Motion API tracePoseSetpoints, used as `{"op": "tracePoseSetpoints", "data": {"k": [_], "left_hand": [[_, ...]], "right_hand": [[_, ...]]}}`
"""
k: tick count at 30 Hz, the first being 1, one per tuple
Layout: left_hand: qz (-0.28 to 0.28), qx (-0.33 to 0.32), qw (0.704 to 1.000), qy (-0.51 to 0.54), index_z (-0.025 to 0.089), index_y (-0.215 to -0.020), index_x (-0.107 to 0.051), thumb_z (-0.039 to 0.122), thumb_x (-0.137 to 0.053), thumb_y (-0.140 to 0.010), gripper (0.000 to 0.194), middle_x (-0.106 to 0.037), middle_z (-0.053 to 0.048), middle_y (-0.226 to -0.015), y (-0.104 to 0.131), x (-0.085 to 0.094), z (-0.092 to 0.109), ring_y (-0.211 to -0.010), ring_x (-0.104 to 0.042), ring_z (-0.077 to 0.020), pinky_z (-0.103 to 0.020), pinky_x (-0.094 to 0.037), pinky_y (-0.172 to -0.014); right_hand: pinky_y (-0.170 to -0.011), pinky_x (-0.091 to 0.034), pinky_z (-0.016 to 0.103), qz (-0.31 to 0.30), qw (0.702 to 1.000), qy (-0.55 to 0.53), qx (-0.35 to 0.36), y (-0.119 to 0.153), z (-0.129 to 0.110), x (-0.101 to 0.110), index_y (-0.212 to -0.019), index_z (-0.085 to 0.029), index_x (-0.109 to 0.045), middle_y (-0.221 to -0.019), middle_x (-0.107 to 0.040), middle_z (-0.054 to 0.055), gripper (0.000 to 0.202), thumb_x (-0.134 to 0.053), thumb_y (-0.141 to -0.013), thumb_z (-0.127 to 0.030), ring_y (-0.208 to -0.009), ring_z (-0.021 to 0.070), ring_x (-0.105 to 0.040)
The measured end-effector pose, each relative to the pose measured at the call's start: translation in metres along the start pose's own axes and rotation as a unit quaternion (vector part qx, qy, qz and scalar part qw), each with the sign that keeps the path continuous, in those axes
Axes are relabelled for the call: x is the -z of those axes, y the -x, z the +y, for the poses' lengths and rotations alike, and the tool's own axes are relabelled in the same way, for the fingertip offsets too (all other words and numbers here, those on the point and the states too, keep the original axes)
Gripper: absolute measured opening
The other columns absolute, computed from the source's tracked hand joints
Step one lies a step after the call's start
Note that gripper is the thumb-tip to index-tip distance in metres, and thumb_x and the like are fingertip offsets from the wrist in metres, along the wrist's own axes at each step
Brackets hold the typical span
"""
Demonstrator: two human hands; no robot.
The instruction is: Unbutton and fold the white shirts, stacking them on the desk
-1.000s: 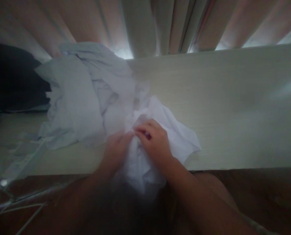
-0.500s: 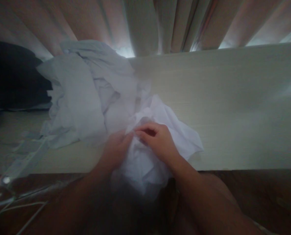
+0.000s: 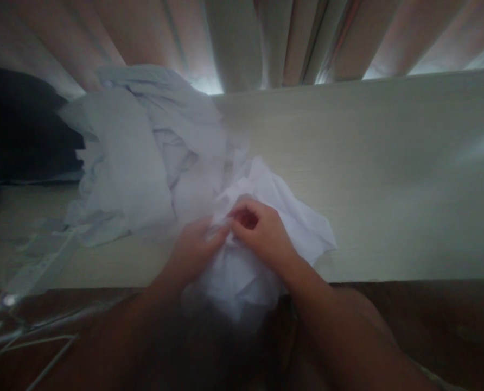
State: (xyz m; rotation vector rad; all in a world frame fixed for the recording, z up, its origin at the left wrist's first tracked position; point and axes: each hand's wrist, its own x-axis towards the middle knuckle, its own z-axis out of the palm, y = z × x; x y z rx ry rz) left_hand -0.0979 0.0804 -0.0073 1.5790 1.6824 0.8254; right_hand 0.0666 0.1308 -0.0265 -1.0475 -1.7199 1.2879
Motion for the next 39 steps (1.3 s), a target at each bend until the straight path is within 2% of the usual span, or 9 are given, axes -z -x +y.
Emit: {"op": "tracePoseSetpoints", "data": {"k": [7, 12, 19, 23, 31, 39], "left_hand": [[-0.013, 0.0, 1.0, 0.015, 0.016, -0.092, -0.074, 0.028, -0.06, -0.09, 0.019, -0.075, -0.002, -0.087, -0.001, 0.0006, -0.001, -0.08, -0.066, -0.0192, -0.027, -0.048, -0.076], [-0.029, 0.003, 0.999, 0.045, 0.017, -0.093, -0.075, 0.03, -0.063, -0.089, 0.019, -0.076, -0.001, -0.088, -0.0023, 0.0033, -0.0036, -0.083, -0.067, -0.0198, -0.027, -0.048, -0.076], [-0.014, 0.006, 0.999, -0.032, 0.017, -0.084, -0.072, 0.033, -0.062, -0.089, 0.02, -0.072, -0.001, -0.078, -0.0022, 0.0021, -0.0033, -0.075, -0.064, -0.0194, -0.027, -0.046, -0.07], [-0.016, 0.0, 0.999, -0.034, 0.017, -0.089, -0.072, 0.034, -0.06, -0.091, 0.021, -0.074, -0.003, -0.085, -0.0006, -0.0016, -0.0037, -0.081, -0.065, -0.0206, -0.028, -0.046, -0.073], [-0.029, -0.014, 0.999, -0.042, 0.017, -0.094, -0.072, 0.029, -0.056, -0.09, 0.02, -0.075, -0.005, -0.092, 0.0001, -0.0033, -0.0059, -0.086, -0.067, -0.0221, -0.03, -0.049, -0.078], [-0.063, -0.012, 0.998, -0.022, 0.018, -0.098, -0.073, 0.025, -0.05, -0.093, 0.024, -0.076, -0.005, -0.098, -0.0028, -0.0012, -0.0068, -0.091, -0.068, -0.0228, -0.031, -0.05, -0.084]], "right_hand": [[-0.059, -0.047, 0.025, -0.023, 0.999, -0.018, -0.018, 0.0005, 0.0001, 0.0028, -0.087, -0.021, -0.064, -0.075, -0.063, -0.002, 0.008, -0.071, -0.082, -0.021, -0.066, 0.0127, -0.059], [-0.06, -0.048, 0.025, -0.018, 0.999, -0.031, -0.02, -0.0012, 0.0001, 0.0046, -0.086, -0.021, -0.064, -0.075, -0.063, -0.002, 0.008, -0.071, -0.082, -0.023, -0.065, 0.0124, -0.059], [-0.058, -0.048, 0.025, -0.027, 0.999, -0.03, -0.029, -0.002, 0.0001, 0.0091, -0.082, -0.02, -0.063, -0.071, -0.062, -0.002, 0.006, -0.069, -0.081, -0.022, -0.062, 0.0127, -0.059], [-0.059, -0.048, 0.026, -0.038, 0.998, -0.029, -0.038, -0.0025, 0.0002, 0.0099, -0.081, -0.02, -0.064, -0.07, -0.063, -0.002, 0.007, -0.07, -0.081, -0.024, -0.063, 0.0137, -0.06], [-0.061, -0.045, 0.027, -0.05, 0.998, 0.01, -0.022, -0.0023, 0.0015, 0.008, -0.082, -0.02, -0.064, -0.072, -0.062, -0.001, 0.007, -0.069, -0.082, -0.024, -0.066, 0.0144, -0.058], [-0.064, -0.038, 0.026, -0.058, 0.987, 0.142, 0.05, -0.0036, 0.0003, 0.0078, -0.08, -0.02, -0.062, -0.073, -0.058, -0.002, 0.009, -0.068, -0.087, -0.022, -0.068, 0.0133, -0.052]]}}
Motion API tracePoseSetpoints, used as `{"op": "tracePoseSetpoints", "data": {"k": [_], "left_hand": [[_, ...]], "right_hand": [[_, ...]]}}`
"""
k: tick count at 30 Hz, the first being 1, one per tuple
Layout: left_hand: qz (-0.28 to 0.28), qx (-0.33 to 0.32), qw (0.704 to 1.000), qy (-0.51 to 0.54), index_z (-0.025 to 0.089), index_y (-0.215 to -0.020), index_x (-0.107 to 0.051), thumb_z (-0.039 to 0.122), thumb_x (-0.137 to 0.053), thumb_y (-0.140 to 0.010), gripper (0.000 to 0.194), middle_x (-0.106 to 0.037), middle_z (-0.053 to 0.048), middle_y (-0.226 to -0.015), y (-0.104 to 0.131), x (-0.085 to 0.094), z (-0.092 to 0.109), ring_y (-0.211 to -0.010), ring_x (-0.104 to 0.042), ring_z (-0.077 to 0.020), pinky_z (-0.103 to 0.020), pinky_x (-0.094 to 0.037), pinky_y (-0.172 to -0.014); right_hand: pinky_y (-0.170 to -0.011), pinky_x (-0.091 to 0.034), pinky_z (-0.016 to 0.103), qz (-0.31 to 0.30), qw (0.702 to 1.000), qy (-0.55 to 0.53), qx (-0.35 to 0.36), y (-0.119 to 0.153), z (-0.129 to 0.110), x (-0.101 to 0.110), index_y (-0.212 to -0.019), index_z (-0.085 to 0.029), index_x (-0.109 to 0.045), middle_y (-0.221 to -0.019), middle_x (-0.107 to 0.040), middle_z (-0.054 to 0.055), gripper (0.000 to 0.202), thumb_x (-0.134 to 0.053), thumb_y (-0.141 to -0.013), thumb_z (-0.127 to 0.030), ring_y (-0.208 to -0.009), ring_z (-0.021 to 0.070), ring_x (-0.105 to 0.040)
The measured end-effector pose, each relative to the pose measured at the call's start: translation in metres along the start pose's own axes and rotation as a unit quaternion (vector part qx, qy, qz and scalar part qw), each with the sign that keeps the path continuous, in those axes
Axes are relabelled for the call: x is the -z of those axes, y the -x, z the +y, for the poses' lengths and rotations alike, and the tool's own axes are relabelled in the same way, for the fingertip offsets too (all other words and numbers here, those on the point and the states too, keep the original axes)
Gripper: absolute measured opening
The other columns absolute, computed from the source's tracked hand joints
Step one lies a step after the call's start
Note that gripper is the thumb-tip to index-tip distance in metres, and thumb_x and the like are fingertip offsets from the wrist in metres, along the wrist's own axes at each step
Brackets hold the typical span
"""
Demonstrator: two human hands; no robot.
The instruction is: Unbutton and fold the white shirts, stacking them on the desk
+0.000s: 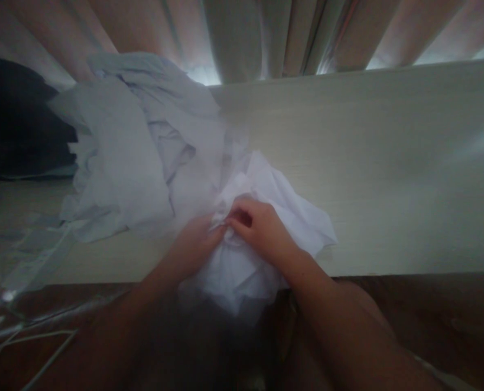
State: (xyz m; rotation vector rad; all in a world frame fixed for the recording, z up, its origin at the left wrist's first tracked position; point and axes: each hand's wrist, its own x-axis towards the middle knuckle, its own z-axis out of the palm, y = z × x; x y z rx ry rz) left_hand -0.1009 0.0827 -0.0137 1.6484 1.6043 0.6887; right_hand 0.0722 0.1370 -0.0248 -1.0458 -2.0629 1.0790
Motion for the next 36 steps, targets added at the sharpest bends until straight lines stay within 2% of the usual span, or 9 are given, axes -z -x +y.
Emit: {"op": "tracePoseSetpoints", "data": {"k": [6, 13, 19, 25, 30, 36], "left_hand": [[0.005, 0.003, 1.0, 0.019, 0.016, -0.109, -0.07, 0.028, -0.05, -0.095, 0.027, -0.075, -0.008, -0.109, 0.002, -0.002, 0.001, -0.102, -0.066, -0.0231, -0.031, -0.049, -0.091], [0.013, -0.002, 1.0, 0.009, 0.016, -0.115, -0.067, 0.026, -0.052, -0.093, 0.028, -0.073, -0.008, -0.111, 0.006, -0.007, -0.002, -0.102, -0.066, -0.0239, -0.032, -0.05, -0.09], [-0.02, -0.035, 0.999, 0.035, 0.016, -0.12, -0.064, 0.024, -0.045, -0.097, 0.031, -0.071, -0.008, -0.117, 0.005, -0.005, -0.002, -0.112, -0.064, -0.0235, -0.035, -0.047, -0.099], [-0.047, -0.025, 0.999, 0.005, 0.016, -0.111, -0.063, 0.024, -0.041, -0.097, 0.027, -0.071, -0.008, -0.105, 0.005, -0.005, -0.003, -0.104, -0.065, -0.0243, -0.036, -0.049, -0.093], [-0.064, -0.023, 0.997, -0.032, 0.017, -0.107, -0.062, 0.026, -0.039, -0.098, 0.026, -0.071, -0.01, -0.104, 0.005, -0.005, -0.005, -0.099, -0.065, -0.0239, -0.037, -0.049, -0.09], [-0.061, -0.038, 0.997, -0.038, 0.017, -0.099, -0.063, 0.025, -0.04, -0.099, 0.024, -0.072, -0.008, -0.101, 0.005, -0.005, -0.009, -0.093, -0.065, -0.0216, -0.033, -0.048, -0.087]], "right_hand": [[-0.066, -0.037, 0.027, 0.002, 1.0, 0.022, 0.019, -0.001, -0.003, 0.001, -0.082, -0.02, -0.063, -0.074, -0.058, -0.002, 0.007, -0.067, -0.088, -0.021, -0.069, 0.0131, -0.051], [-0.066, -0.04, 0.027, 0.006, 0.999, -0.034, -0.022, 0.001, -0.002, -0.001, -0.084, -0.02, -0.064, -0.075, -0.06, -0.002, 0.006, -0.068, -0.087, -0.024, -0.069, 0.0137, -0.053], [-0.065, -0.04, 0.027, 0.0, 0.997, -0.066, -0.045, 0.002, 0.001, -0.002, -0.084, -0.02, -0.065, -0.075, -0.062, -0.001, 0.008, -0.069, -0.086, -0.026, -0.069, 0.014, -0.054], [-0.064, -0.038, 0.027, -0.011, 0.997, -0.059, -0.042, 0.001, 0.0, 0.001, -0.081, -0.02, -0.064, -0.071, -0.06, -0.003, 0.01, -0.07, -0.086, -0.026, -0.066, 0.0127, -0.052], [-0.065, -0.038, 0.026, -0.026, 0.999, -0.03, -0.028, 0.001, 0.0, 0.002, -0.08, -0.02, -0.064, -0.071, -0.061, -0.003, 0.011, -0.07, -0.086, -0.025, -0.066, 0.0124, -0.054], [-0.064, -0.037, 0.026, -0.039, 0.999, -0.004, -0.011, 0.001, 0.001, 0.005, -0.082, -0.02, -0.065, -0.072, -0.062, -0.003, 0.01, -0.068, -0.089, -0.026, -0.066, 0.0122, -0.054]]}}
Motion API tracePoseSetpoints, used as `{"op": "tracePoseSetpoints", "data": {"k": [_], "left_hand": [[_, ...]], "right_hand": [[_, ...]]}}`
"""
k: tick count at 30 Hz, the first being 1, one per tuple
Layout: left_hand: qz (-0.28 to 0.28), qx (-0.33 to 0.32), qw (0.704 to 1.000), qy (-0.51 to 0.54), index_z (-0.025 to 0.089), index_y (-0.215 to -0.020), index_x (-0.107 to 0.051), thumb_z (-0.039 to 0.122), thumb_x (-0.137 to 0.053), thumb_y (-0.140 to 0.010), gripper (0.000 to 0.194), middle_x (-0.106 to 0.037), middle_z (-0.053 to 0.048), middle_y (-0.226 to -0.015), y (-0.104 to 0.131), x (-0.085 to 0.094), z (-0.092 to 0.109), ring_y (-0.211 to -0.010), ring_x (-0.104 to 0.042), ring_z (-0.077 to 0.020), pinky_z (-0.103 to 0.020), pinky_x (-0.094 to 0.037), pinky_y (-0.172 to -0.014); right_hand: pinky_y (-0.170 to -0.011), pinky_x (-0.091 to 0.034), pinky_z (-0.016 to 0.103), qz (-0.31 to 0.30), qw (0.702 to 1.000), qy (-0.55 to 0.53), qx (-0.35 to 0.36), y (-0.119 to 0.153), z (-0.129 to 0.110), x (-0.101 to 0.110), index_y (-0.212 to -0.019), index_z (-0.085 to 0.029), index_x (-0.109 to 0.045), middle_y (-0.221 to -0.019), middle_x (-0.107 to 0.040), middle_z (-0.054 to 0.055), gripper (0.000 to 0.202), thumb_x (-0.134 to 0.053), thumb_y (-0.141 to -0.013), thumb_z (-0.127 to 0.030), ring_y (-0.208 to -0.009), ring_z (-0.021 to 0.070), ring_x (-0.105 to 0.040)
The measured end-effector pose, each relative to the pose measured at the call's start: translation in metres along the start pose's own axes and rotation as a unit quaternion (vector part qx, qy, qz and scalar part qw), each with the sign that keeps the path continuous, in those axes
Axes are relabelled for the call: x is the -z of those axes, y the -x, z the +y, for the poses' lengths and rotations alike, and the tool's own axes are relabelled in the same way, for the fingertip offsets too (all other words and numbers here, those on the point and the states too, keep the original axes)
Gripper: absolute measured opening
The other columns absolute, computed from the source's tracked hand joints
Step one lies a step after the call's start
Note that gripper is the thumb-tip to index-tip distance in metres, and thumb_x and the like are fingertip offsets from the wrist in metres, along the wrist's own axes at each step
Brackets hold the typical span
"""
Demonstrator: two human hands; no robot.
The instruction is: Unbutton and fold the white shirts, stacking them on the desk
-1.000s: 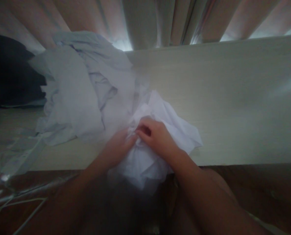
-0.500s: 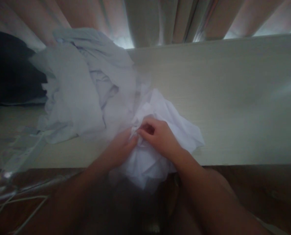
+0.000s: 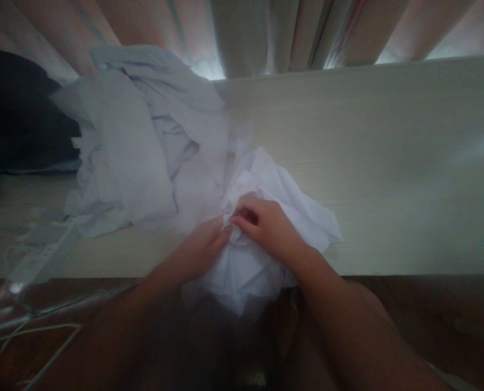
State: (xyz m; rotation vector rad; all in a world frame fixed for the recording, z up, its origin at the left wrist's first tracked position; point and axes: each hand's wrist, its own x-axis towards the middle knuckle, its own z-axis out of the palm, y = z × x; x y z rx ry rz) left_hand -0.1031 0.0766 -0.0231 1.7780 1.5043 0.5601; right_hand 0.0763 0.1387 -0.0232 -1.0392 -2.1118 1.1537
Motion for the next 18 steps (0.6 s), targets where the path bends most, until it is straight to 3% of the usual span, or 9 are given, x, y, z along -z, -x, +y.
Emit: {"op": "tracePoseSetpoints", "data": {"k": [8, 18], "left_hand": [[0.002, 0.009, 0.999, 0.042, 0.018, -0.087, -0.068, 0.031, -0.048, -0.1, 0.027, -0.075, -0.001, -0.091, 0.0, 0.008, 0.0, -0.085, -0.066, -0.0189, -0.027, -0.048, -0.078], [0.012, -0.019, 1.0, 0.005, 0.018, -0.087, -0.063, 0.032, -0.043, -0.101, 0.028, -0.071, -0.001, -0.084, 0.0, 0.008, -0.001, -0.079, -0.063, -0.0174, -0.027, -0.045, -0.072]], "right_hand": [[-0.065, -0.04, 0.026, -0.003, 1.0, -0.018, -0.013, 0.002, 0.004, 0.004, -0.083, -0.02, -0.063, -0.075, -0.063, -0.002, 0.011, -0.069, -0.089, -0.028, -0.069, 0.0135, -0.056], [-0.067, -0.043, 0.026, 0.011, 1.0, -0.026, 0.01, 0.004, 0.004, 0.011, -0.087, -0.02, -0.071, -0.079, -0.068, 0.0, 0.006, -0.071, -0.088, -0.027, -0.07, 0.0138, -0.06]]}}
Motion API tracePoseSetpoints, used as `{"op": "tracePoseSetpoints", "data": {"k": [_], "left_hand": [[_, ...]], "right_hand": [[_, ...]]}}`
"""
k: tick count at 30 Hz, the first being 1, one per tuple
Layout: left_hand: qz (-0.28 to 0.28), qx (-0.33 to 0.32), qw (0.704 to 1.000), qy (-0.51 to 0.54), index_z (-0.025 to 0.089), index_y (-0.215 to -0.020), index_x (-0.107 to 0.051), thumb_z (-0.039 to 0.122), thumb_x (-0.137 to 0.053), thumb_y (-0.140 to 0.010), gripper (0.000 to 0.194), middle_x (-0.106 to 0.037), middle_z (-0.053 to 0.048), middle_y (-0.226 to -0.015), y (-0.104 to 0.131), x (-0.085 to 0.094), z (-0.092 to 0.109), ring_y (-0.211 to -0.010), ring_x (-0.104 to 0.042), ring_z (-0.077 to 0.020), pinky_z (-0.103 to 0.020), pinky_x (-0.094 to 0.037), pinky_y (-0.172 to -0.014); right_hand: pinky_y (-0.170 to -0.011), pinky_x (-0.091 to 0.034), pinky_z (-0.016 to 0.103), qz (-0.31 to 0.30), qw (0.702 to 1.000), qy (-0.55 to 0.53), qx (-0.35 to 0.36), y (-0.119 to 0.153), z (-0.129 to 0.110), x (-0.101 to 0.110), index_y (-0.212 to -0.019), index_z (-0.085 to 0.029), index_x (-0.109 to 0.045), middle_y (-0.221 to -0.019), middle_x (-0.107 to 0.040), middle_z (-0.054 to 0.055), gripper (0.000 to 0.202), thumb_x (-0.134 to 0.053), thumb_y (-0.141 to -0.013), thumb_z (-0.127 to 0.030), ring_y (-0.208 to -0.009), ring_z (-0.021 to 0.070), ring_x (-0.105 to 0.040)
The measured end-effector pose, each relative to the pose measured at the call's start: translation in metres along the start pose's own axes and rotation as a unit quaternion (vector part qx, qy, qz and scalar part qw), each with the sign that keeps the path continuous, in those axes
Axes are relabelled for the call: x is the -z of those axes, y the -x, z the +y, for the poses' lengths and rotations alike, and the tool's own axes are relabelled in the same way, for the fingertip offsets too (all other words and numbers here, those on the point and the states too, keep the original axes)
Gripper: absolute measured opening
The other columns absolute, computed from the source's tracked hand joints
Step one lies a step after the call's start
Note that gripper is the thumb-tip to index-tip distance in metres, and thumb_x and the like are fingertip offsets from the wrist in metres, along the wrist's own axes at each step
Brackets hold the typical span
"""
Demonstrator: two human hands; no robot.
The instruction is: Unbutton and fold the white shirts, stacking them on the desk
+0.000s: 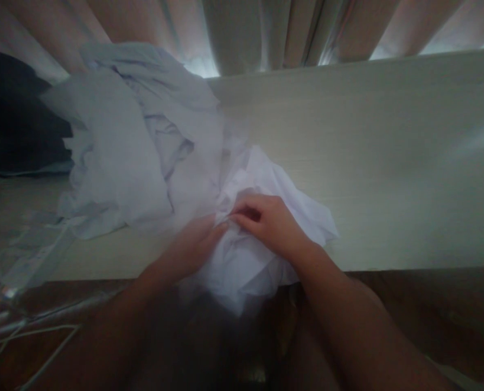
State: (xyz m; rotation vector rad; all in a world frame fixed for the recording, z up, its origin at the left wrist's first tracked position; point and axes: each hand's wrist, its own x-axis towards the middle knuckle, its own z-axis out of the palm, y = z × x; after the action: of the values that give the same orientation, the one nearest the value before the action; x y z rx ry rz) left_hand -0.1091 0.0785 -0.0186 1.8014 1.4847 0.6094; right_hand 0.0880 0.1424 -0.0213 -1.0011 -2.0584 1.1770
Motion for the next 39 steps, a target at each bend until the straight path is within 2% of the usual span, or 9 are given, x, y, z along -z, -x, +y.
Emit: {"op": "tracePoseSetpoints", "data": {"k": [7, 10, 14, 16, 19, 21, 24, 33, 39], "left_hand": [[-0.039, -0.036, 0.998, -0.029, 0.018, -0.073, -0.057, 0.035, -0.045, -0.099, 0.033, -0.065, 0.0, -0.073, 0.003, -0.007, -0.002, -0.067, -0.056, -0.015, -0.027, -0.039, -0.065], [-0.036, -0.026, 0.999, -0.017, 0.018, -0.068, -0.054, 0.034, -0.045, -0.098, 0.035, -0.06, 0.001, -0.066, 0.003, -0.009, 0.003, -0.061, -0.052, -0.0137, -0.027, -0.036, -0.061], [-0.017, 0.01, 1.0, 0.003, 0.018, -0.07, -0.06, 0.035, -0.049, -0.094, 0.032, -0.063, 0.001, -0.069, 0.001, -0.007, 0.006, -0.067, -0.055, -0.0152, -0.027, -0.038, -0.063], [0.017, 0.034, 0.999, 0.011, 0.018, -0.07, -0.061, 0.036, -0.05, -0.094, 0.033, -0.064, 0.001, -0.069, 0.0, -0.006, 0.007, -0.067, -0.055, -0.0154, -0.026, -0.038, -0.063], [0.073, 0.08, 0.994, 0.014, 0.017, -0.066, -0.059, 0.038, -0.05, -0.093, 0.035, -0.06, 0.002, -0.065, -0.002, -0.004, 0.007, -0.064, -0.052, -0.0149, -0.025, -0.036, -0.059], [0.09, 0.094, 0.992, 0.006, 0.017, -0.062, -0.056, 0.038, -0.051, -0.091, 0.036, -0.056, 0.002, -0.062, -0.002, -0.004, 0.008, -0.061, -0.049, -0.014, -0.025, -0.034, -0.056], [0.088, 0.077, 0.993, 0.001, 0.018, -0.061, -0.053, 0.036, -0.05, -0.092, 0.035, -0.054, 0.003, -0.06, -0.002, -0.004, 0.01, -0.059, -0.046, -0.013, -0.025, -0.033, -0.056], [0.09, 0.035, 0.995, -0.019, 0.018, -0.063, -0.051, 0.032, -0.047, -0.094, 0.034, -0.058, 0.002, -0.061, -0.004, -0.01, 0.006, -0.058, -0.046, -0.0126, -0.025, -0.034, -0.058], [0.093, 0.048, 0.994, -0.026, 0.018, -0.061, -0.051, 0.035, -0.05, -0.094, 0.038, -0.058, 0.002, -0.059, -0.003, -0.01, 0.008, -0.057, -0.048, -0.0128, -0.025, -0.034, -0.057]], "right_hand": [[-0.065, -0.04, 0.026, -0.012, 0.999, 0.042, 0.001, 0.001, 0.003, 0.001, -0.079, -0.019, -0.068, -0.071, -0.065, -0.002, 0.005, -0.068, -0.084, -0.018, -0.066, 0.0125, -0.057], [-0.064, -0.04, 0.026, -0.037, 0.998, 0.054, 0.002, 0.001, 0.003, -0.001, -0.078, -0.02, -0.067, -0.073, -0.065, -0.002, 0.007, -0.065, -0.083, -0.014, -0.066, 0.0123, -0.057], [-0.065, -0.042, 0.027, -0.003, 0.999, -0.015, -0.028, 0.001, 0.001, -0.003, -0.085, -0.02, -0.066, -0.077, -0.065, -0.001, 0.006, -0.061, -0.089, -0.022, -0.069, 0.014, -0.057], [-0.065, -0.044, 0.027, 0.006, 0.996, -0.076, -0.042, 0.002, 0.0, -0.003, -0.09, -0.02, -0.065, -0.08, -0.065, 0.001, 0.011, -0.06, -0.093, -0.03, -0.071, 0.0149, -0.058], [-0.065, -0.046, 0.027, -0.002, 0.991, -0.121, -0.056, 0.002, 0.0, -0.004, -0.09, -0.02, -0.064, -0.081, -0.064, 0.001, 0.018, -0.069, -0.089, -0.038, -0.07, 0.0145, -0.058], [-0.066, -0.046, 0.027, -0.003, 0.992, -0.109, -0.058, 0.003, -0.001, -0.004, -0.088, -0.02, -0.063, -0.082, -0.064, 0.001, 0.019, -0.073, -0.085, -0.036, -0.071, 0.0142, -0.058], [-0.068, -0.046, 0.027, -0.014, 0.995, -0.083, -0.047, 0.003, -0.002, -0.005, -0.089, -0.02, -0.065, -0.084, -0.064, 0.001, 0.013, -0.07, -0.088, -0.033, -0.075, 0.0145, -0.058], [-0.067, -0.044, 0.027, 0.011, 0.999, 0.012, -0.033, 0.005, -0.01, -0.01, -0.084, -0.02, -0.063, -0.079, -0.064, 0.0, 0.005, -0.065, -0.087, -0.023, -0.069, 0.014, -0.057], [-0.068, -0.043, 0.029, 0.018, 0.998, -0.006, -0.054, 0.006, -0.013, -0.011, -0.085, -0.02, -0.064, -0.082, -0.066, 0.002, 0.013, -0.066, -0.09, -0.032, -0.073, 0.0157, -0.058]]}}
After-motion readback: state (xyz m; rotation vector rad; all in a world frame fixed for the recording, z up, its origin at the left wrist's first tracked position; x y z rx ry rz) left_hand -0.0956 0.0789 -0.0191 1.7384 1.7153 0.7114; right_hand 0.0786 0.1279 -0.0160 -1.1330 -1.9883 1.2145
